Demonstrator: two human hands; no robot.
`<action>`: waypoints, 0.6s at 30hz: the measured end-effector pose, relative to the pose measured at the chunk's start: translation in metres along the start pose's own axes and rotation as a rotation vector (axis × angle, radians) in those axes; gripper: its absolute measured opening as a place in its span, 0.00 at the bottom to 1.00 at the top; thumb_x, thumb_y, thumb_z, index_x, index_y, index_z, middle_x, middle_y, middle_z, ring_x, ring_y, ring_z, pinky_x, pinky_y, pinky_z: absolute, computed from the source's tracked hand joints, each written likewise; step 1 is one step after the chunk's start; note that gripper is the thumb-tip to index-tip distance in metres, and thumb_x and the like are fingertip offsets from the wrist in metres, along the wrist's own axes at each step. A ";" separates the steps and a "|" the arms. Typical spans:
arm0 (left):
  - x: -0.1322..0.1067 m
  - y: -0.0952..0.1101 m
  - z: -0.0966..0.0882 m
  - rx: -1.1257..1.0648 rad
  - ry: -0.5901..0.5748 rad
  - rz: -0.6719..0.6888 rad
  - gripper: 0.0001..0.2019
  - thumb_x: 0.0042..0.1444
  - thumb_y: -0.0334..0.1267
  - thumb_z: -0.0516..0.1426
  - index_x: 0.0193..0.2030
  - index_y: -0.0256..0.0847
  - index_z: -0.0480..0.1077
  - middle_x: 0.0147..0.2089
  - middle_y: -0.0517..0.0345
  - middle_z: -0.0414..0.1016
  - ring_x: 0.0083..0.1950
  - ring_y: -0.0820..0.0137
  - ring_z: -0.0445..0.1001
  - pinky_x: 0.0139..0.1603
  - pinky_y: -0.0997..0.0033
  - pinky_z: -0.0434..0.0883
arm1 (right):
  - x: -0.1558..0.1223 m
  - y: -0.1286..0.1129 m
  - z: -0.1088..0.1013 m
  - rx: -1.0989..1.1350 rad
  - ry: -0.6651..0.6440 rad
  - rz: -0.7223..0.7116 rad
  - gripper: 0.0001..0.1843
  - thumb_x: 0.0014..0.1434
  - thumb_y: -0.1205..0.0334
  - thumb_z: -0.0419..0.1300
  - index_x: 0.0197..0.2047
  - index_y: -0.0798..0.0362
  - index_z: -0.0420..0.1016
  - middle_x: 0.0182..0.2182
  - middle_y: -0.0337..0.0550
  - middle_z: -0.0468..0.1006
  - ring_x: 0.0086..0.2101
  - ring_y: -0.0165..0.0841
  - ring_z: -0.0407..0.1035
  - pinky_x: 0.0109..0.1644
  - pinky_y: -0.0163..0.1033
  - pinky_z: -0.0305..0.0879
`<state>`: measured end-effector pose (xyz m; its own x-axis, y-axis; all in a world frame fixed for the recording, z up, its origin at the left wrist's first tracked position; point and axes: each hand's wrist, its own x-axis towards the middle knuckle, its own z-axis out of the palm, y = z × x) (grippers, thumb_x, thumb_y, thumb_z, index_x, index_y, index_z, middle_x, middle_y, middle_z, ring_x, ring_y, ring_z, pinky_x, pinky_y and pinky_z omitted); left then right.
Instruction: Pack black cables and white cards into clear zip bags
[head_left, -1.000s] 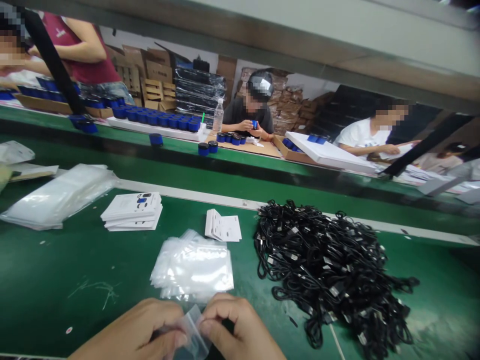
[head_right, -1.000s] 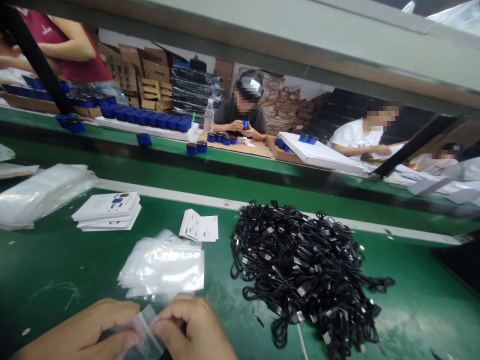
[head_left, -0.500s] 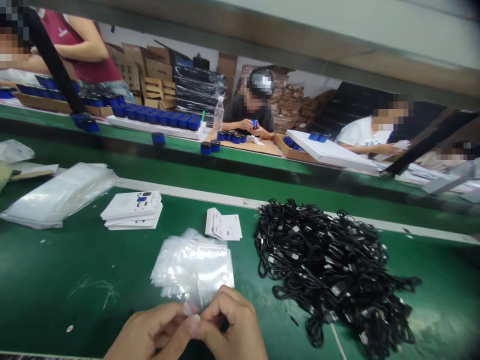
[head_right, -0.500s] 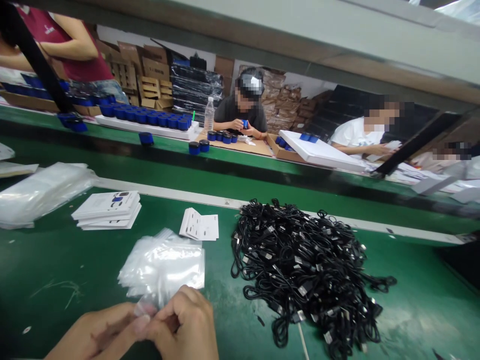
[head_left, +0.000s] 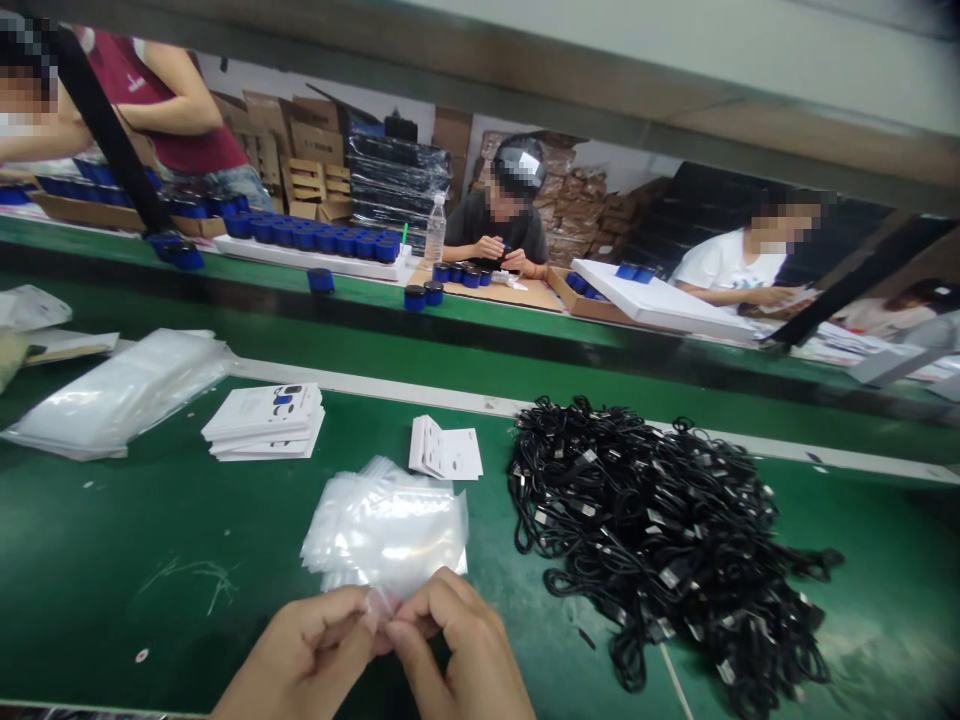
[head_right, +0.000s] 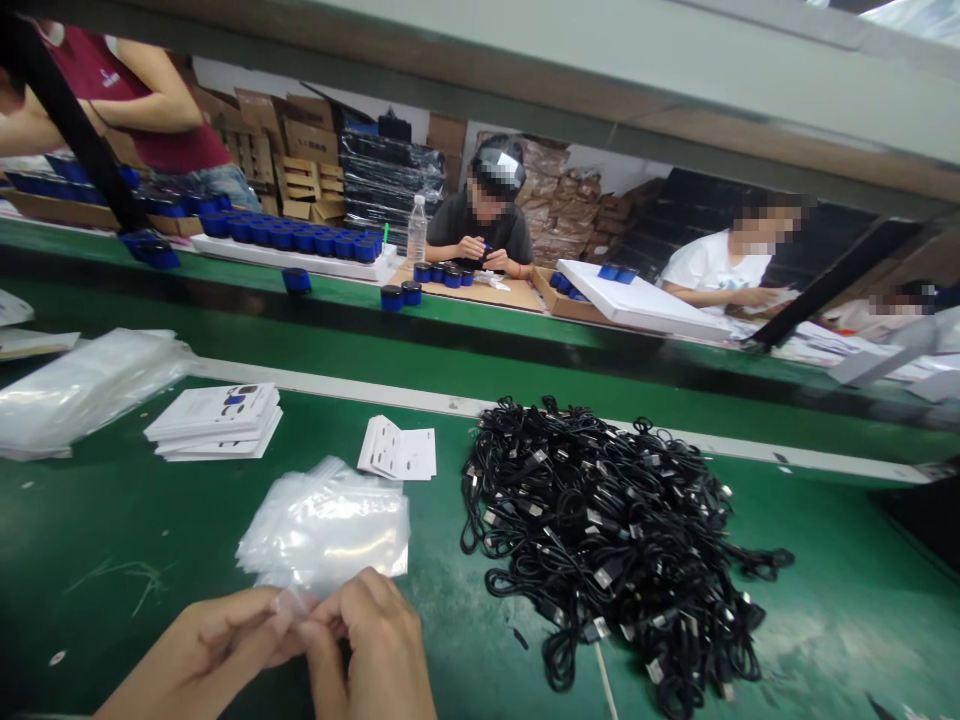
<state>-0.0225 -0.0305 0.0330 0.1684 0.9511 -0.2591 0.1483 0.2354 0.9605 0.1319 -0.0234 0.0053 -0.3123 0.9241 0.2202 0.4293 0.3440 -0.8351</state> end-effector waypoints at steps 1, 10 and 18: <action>0.001 -0.002 0.001 -0.024 0.020 -0.006 0.15 0.54 0.48 0.57 0.24 0.41 0.73 0.25 0.60 0.75 0.30 0.67 0.73 0.34 0.74 0.72 | 0.000 0.000 0.001 -0.010 0.003 -0.008 0.07 0.52 0.73 0.57 0.29 0.51 0.70 0.27 0.36 0.72 0.29 0.29 0.69 0.32 0.30 0.59; 0.004 -0.020 0.003 0.460 0.015 0.080 0.15 0.60 0.48 0.49 0.24 0.44 0.58 0.22 0.66 0.65 0.25 0.72 0.67 0.27 0.78 0.64 | -0.007 0.002 0.017 -0.143 0.207 -0.057 0.05 0.56 0.70 0.51 0.32 0.50 0.64 0.27 0.37 0.69 0.30 0.32 0.68 0.33 0.34 0.60; 0.003 -0.024 0.013 0.202 -0.058 0.055 0.19 0.60 0.54 0.46 0.26 0.43 0.59 0.24 0.66 0.60 0.27 0.72 0.64 0.30 0.77 0.64 | -0.011 0.007 0.025 -0.214 0.275 -0.047 0.18 0.64 0.51 0.45 0.27 0.50 0.61 0.23 0.37 0.66 0.24 0.32 0.66 0.27 0.35 0.57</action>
<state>-0.0129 -0.0356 0.0081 0.2367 0.9469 -0.2177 0.3284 0.1329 0.9351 0.1170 -0.0350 -0.0157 -0.1086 0.9066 0.4077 0.5970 0.3875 -0.7025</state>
